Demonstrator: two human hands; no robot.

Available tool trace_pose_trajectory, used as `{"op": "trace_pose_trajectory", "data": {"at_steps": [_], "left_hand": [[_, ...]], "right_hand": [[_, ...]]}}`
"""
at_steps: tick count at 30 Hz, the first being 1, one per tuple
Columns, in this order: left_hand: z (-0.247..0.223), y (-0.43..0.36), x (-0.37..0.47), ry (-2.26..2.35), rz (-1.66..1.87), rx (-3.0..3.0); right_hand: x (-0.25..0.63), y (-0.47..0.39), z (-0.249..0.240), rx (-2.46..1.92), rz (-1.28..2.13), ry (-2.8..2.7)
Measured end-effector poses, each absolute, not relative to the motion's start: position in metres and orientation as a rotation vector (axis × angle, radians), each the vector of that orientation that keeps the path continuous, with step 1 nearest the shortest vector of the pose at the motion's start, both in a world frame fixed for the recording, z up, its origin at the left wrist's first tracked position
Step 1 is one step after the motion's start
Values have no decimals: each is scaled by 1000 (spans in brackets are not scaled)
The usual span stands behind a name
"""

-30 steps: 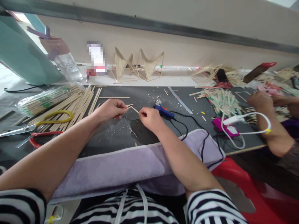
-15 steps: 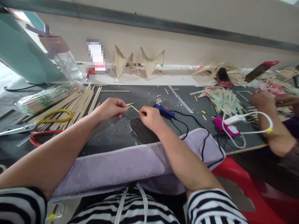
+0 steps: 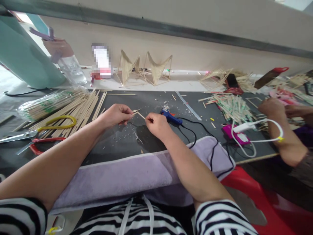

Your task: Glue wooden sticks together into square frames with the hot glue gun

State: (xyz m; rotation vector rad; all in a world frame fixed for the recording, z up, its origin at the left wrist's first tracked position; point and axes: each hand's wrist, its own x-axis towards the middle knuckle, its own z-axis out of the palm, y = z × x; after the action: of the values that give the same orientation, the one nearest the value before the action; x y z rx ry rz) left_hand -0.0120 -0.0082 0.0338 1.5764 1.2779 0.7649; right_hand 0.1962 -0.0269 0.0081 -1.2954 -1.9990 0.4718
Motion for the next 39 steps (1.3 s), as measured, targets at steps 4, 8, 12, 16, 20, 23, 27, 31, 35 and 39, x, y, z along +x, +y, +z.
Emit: {"op": "trace_pose_trajectory", "data": {"at_steps": [4, 8, 12, 16, 20, 23, 27, 31, 35, 39], "left_hand": [[35, -10, -12, 1281, 759, 1566], [36, -11, -12, 1277, 746, 1563], [32, -8, -13, 1284, 738, 1584], [30, -6, -14, 1285, 748, 1587], [32, -8, -14, 1286, 745, 1588], [35, -10, -12, 1290, 744, 1574], [36, -10, -11, 1298, 761, 1546], [36, -9, -11, 1295, 752, 1558], [37, -10, -10, 1301, 746, 1548], [36, -10, -11, 1295, 752, 1560]], "right_hand": [[196, -27, 8, -1309, 478, -1991], [197, -26, 8, -1293, 475, -2006], [197, -25, 7, -1286, 459, -2012], [197, -25, 7, -1287, 466, -2005], [196, -26, 7, -1277, 471, -2006], [196, -27, 9, -1284, 472, -2009], [196, -26, 9, -1298, 465, -2011], [196, -26, 7, -1305, 463, -2014], [196, -25, 7, -1290, 460, -2012], [197, -26, 8, -1272, 445, -2017]]}}
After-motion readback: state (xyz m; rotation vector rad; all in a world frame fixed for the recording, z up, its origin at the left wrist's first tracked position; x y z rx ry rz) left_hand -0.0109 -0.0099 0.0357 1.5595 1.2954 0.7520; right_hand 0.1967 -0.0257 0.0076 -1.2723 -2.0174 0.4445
